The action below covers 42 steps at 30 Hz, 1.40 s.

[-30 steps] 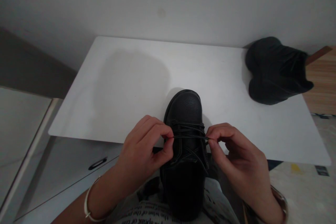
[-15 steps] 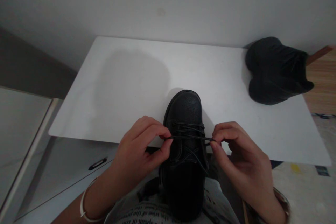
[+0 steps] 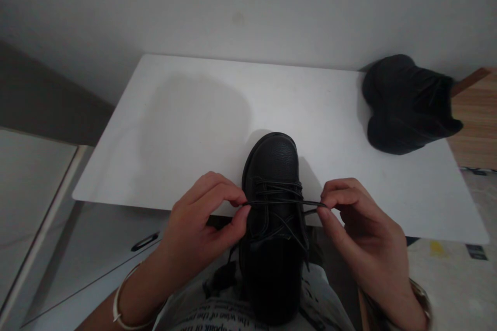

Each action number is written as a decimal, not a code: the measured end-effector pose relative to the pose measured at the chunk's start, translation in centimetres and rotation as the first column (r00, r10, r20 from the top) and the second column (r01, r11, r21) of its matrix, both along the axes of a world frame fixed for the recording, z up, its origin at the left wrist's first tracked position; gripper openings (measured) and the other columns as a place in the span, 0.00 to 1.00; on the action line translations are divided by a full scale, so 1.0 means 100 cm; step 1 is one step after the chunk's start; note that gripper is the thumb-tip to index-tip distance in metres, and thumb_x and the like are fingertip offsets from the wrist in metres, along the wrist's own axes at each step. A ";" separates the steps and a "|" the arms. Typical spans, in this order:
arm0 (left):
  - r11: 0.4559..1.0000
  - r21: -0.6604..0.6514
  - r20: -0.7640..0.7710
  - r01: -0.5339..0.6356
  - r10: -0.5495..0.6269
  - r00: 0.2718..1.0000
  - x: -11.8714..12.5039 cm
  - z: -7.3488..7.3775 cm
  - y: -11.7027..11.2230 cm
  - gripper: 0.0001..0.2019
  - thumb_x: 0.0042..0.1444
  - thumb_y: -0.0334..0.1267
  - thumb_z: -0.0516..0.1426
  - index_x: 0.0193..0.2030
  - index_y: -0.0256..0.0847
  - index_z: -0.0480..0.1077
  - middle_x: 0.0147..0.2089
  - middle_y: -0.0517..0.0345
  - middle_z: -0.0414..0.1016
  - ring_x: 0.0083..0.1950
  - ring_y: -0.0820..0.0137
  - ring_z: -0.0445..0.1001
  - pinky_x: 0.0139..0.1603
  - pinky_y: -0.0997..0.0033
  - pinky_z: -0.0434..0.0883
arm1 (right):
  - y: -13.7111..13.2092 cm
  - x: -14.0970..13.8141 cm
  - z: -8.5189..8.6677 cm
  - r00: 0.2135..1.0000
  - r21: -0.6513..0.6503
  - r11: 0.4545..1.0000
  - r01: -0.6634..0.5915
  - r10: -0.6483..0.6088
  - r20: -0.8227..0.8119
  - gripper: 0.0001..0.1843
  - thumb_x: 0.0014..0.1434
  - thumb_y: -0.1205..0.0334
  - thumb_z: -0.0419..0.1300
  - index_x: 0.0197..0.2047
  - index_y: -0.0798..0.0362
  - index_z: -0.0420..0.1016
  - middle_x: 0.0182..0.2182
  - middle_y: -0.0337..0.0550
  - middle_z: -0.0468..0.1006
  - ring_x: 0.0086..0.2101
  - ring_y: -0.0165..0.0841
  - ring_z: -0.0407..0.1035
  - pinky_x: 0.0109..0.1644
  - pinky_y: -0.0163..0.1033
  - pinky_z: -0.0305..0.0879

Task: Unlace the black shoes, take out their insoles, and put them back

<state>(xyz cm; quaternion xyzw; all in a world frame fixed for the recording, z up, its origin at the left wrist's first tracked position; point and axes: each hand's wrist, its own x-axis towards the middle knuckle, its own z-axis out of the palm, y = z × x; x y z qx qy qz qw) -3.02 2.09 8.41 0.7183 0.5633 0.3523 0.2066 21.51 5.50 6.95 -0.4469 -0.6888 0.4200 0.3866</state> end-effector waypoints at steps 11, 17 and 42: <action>0.995 -0.088 0.032 0.055 -0.052 0.998 0.001 -0.009 -0.003 0.03 0.63 0.28 0.57 0.39 0.39 0.70 0.37 0.59 0.73 0.40 0.72 0.73 0.42 0.72 0.69 | 0.000 0.000 -0.002 0.996 -0.052 0.995 -0.090 0.089 -0.011 0.05 0.67 0.69 0.60 0.41 0.49 0.71 0.40 0.41 0.68 0.40 0.31 0.67 0.40 0.35 0.65; 0.998 -0.057 0.047 -0.001 0.004 0.999 -0.005 -0.003 0.000 0.04 0.62 0.27 0.56 0.38 0.40 0.67 0.35 0.62 0.70 0.37 0.74 0.70 0.40 0.73 0.68 | 0.004 0.004 0.001 0.999 -0.056 0.998 -0.015 0.013 -0.034 0.05 0.68 0.68 0.59 0.40 0.48 0.72 0.39 0.40 0.67 0.40 0.29 0.65 0.40 0.32 0.65; 0.999 -0.045 0.110 -0.009 0.014 0.994 -0.008 -0.005 -0.001 0.06 0.62 0.27 0.57 0.38 0.42 0.68 0.35 0.60 0.72 0.37 0.72 0.72 0.37 0.72 0.70 | 0.005 0.012 -0.003 0.994 -0.096 0.991 0.094 -0.100 -0.053 0.05 0.67 0.64 0.61 0.36 0.49 0.73 0.40 0.42 0.69 0.43 0.32 0.68 0.43 0.33 0.67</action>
